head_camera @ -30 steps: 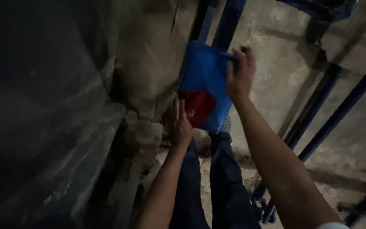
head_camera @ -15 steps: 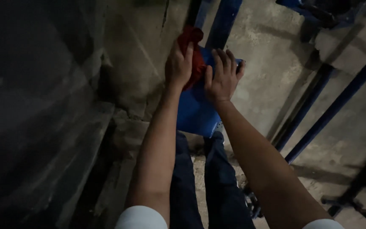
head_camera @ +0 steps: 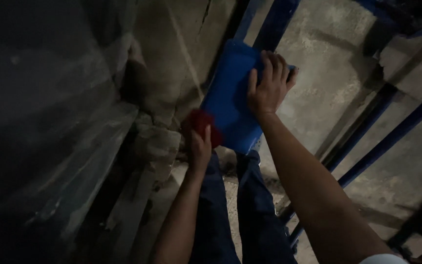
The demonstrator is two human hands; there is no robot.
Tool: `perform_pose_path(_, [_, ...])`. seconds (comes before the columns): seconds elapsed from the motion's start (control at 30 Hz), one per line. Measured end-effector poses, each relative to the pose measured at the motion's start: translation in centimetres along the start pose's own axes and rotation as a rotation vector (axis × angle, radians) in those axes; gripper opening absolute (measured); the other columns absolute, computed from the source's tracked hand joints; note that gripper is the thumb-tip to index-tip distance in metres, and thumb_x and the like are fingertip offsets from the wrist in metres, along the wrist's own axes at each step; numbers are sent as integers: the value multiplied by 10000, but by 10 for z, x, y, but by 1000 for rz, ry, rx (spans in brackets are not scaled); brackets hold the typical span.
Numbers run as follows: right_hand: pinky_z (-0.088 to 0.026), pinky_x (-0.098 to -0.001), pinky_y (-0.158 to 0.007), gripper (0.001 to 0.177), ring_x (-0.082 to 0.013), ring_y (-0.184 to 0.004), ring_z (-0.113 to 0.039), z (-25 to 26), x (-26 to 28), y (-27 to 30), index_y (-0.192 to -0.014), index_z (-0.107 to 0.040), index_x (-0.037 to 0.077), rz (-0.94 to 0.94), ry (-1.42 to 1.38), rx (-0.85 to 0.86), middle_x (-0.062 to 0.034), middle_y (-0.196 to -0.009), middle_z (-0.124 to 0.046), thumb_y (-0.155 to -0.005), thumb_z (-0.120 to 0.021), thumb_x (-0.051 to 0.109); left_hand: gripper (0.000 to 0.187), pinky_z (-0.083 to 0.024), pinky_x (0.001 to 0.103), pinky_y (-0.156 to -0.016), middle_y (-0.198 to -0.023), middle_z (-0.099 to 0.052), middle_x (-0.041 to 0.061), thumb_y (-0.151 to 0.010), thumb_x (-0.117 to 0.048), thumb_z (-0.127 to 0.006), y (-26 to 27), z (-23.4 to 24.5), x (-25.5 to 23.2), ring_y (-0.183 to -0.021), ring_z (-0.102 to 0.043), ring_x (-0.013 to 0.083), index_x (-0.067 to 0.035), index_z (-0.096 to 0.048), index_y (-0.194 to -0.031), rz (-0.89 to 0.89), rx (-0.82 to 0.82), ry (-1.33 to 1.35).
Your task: Wipe down and clean various weight machines and benches in a gym using a red cloth.
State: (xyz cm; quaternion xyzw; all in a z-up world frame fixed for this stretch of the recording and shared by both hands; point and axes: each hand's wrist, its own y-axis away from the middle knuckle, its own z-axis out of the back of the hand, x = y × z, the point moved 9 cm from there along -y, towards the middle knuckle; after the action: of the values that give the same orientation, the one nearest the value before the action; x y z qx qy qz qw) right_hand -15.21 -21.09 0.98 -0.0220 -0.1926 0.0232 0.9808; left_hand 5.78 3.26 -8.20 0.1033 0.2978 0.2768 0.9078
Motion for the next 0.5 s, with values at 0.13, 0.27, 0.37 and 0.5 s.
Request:
perform_pose_path(0.13, [-116,-600,-1250,466,-302,-1466,-424,3,-2,2,-1489,-572,147,2,10,-4,-93,-1486,-564,-1086,-553,379,811,-503,453,-1025,-1320,-632,294,-1016,-585,-617,-89,-25,-72,-1177,-639,405,111,-504,-1419,3,83,529])
perform_pose_path(0.27, [-122,-589,-1257,460,-297,-1474,-431,1,0,-5,-1493,-571,147,-8,-34,-10,-89,-1496,-564,-1099,-529,379,847,-520,419,-1039,-1419,-595,277,-1002,-644,-577,-182,-33,-154,-1278,-614,399,48,-475,-1480,-236,-10,285])
perform_pose_path(0.37, [-120,-588,-1261,445,-291,-1480,-434,0,-4,-1,-1492,-573,151,-13,-17,-17,-83,-1497,-567,-1109,-514,370,855,-538,416,-1004,-1411,-590,289,-1019,-645,-560,-187,-44,-160,-1254,-613,403,65,-457,-1483,-347,-110,319])
perform_pose_path(0.5, [-124,-595,-1241,450,-305,-1450,-446,-3,-5,-3,-1482,-577,140,0,7,-29,-101,-1461,-565,-1096,-533,367,698,-570,436,-850,-1154,-708,208,-989,-628,-570,-137,-37,-113,-1025,-702,341,-5,-620,-1301,-20,189,50])
